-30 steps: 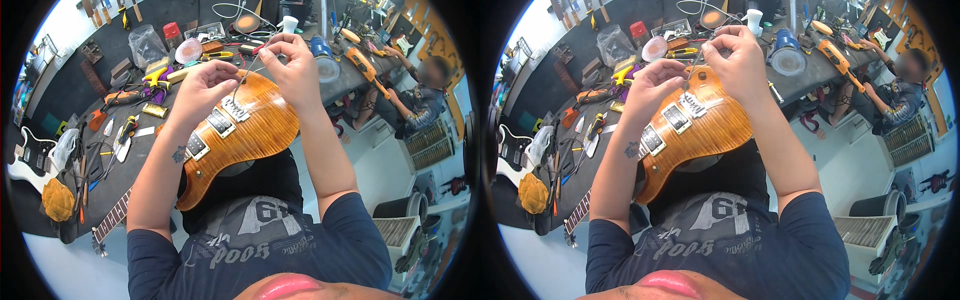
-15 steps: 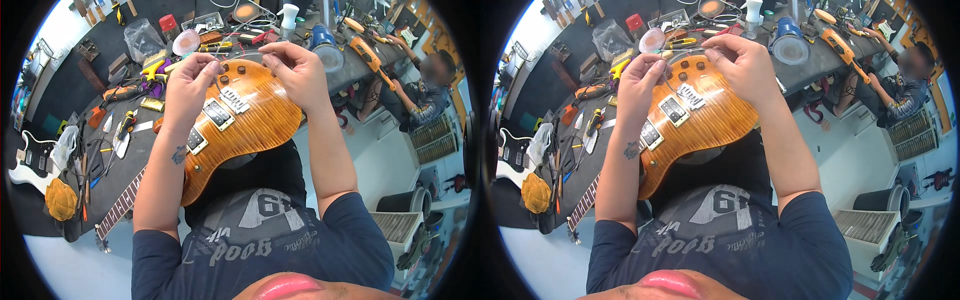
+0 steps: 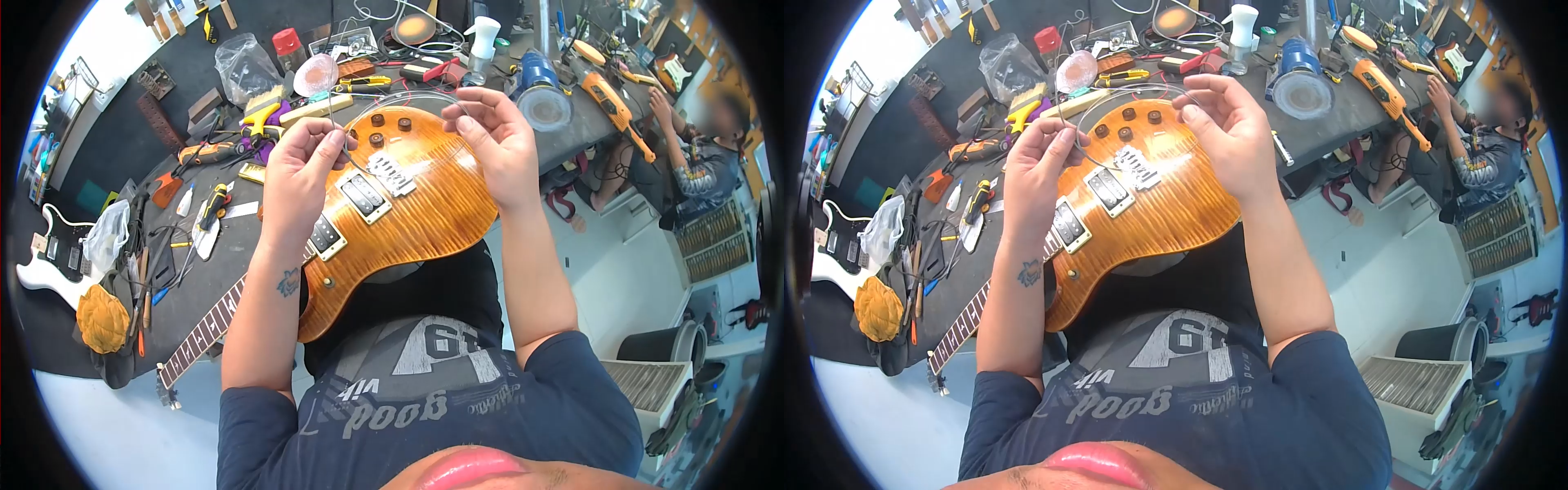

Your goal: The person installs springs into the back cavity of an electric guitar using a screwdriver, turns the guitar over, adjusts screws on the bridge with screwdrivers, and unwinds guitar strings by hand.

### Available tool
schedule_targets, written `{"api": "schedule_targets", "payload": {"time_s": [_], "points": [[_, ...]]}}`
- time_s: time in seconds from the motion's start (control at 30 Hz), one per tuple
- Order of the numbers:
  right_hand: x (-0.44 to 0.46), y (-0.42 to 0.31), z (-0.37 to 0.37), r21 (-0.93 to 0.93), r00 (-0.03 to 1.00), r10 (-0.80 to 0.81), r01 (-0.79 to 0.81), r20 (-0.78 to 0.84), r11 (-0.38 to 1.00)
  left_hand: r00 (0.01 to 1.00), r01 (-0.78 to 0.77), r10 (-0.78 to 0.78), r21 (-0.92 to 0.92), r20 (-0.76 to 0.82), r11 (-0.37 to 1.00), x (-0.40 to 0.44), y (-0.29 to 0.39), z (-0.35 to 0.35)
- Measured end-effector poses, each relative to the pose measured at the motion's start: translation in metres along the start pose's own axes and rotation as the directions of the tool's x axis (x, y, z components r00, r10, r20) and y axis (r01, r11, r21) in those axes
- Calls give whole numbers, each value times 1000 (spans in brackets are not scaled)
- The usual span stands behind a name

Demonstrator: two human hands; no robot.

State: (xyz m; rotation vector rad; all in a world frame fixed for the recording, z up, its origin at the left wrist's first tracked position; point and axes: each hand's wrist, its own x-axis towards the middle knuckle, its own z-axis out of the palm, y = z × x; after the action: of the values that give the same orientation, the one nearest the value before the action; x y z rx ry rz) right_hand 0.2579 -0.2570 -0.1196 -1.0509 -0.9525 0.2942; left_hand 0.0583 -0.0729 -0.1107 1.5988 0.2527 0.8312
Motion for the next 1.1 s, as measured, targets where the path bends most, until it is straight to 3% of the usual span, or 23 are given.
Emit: {"api": "schedule_targets", "payload": {"time_s": [0.23, 0.33, 0.43, 0.53, 0.67, 0.8, 0.93, 1.1], "points": [[-12, -11, 9, 13, 996, 25, -26, 81, 1000, 1000, -26, 26, 14, -5, 1000, -3, -1, 2], [-13, -22, 19, -92, 993, -29, 39, 114, 995, 998, -55, 55, 19, -1, 998, -5, 1, 6], [0, -34, 14, -57, 972, -8, 22, 237, 998, 998, -57, 57, 14, 0, 998, -7, 1, 7], [10, -48, 23, -173, 995, 21, -4, 99, 985, 998, -70, 70, 43, -1, 997, -11, 3, 10], [30, -62, 34, -429, 971, -110, 194, 213, 882, 995, -93, 88, 168, 38, 981, -13, 2, 10], [22, -65, 51, -398, 984, -23, 94, 179, 913, 986, -168, 165, 307, 38, 937, -16, 7, 15], [15, -53, 60, -295, 977, -159, 196, 145, 935, 957, -280, 284, 430, 57, 858, -18, 12, 16], [15, -43, 55, -149, 977, -174, 192, 125, 970, 933, -342, 352, 487, 73, 804, -18, 17, 18]]}}
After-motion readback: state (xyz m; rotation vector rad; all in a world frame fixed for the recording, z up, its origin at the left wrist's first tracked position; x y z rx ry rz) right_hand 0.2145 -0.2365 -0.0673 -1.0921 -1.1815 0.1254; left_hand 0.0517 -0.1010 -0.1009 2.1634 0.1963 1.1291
